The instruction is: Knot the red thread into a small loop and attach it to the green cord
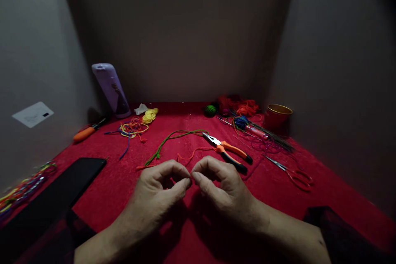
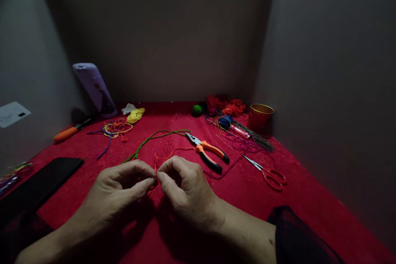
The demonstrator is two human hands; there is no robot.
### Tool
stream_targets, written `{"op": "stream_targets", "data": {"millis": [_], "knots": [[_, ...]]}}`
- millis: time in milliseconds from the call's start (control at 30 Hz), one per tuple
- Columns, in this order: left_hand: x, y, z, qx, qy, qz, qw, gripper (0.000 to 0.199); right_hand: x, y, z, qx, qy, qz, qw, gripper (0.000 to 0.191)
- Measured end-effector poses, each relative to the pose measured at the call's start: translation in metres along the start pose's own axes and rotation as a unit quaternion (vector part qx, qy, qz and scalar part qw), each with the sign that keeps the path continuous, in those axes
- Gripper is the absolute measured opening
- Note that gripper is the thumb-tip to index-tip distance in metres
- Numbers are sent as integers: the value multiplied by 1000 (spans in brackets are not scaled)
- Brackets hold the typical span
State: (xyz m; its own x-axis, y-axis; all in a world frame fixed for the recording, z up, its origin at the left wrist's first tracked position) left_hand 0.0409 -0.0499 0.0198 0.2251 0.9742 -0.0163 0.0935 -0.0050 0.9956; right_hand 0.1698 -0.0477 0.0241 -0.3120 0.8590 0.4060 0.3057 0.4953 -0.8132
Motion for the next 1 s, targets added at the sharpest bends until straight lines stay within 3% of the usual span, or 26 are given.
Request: {"op": "stream_targets", "data": {"millis": [433,733,1000], "knots": [[2,-3,-3,50,13,-15,999,10,0,-1,1,-20,-9,-20,1000,9],[2,8,0,130,-15,61,990,10,0,-1,1,-53,-20,-54,997,9],[1,6,0,78,-10,52,996,8,1,7,3,8,-19,54,998,10]]}}
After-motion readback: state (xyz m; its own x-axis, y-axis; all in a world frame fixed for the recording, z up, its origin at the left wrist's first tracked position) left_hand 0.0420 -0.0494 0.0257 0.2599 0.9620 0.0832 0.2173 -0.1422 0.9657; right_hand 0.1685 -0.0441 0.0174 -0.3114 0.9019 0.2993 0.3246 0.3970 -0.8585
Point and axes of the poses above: each hand's wrist, its own x-axis towards the middle knuckle, its own z-axis out of the palm, y = z × x, the point moved 6 cm from there along x, towards the middle knuckle, and after that the axes turned 5 degrees about -x, right-handed, at the moved point
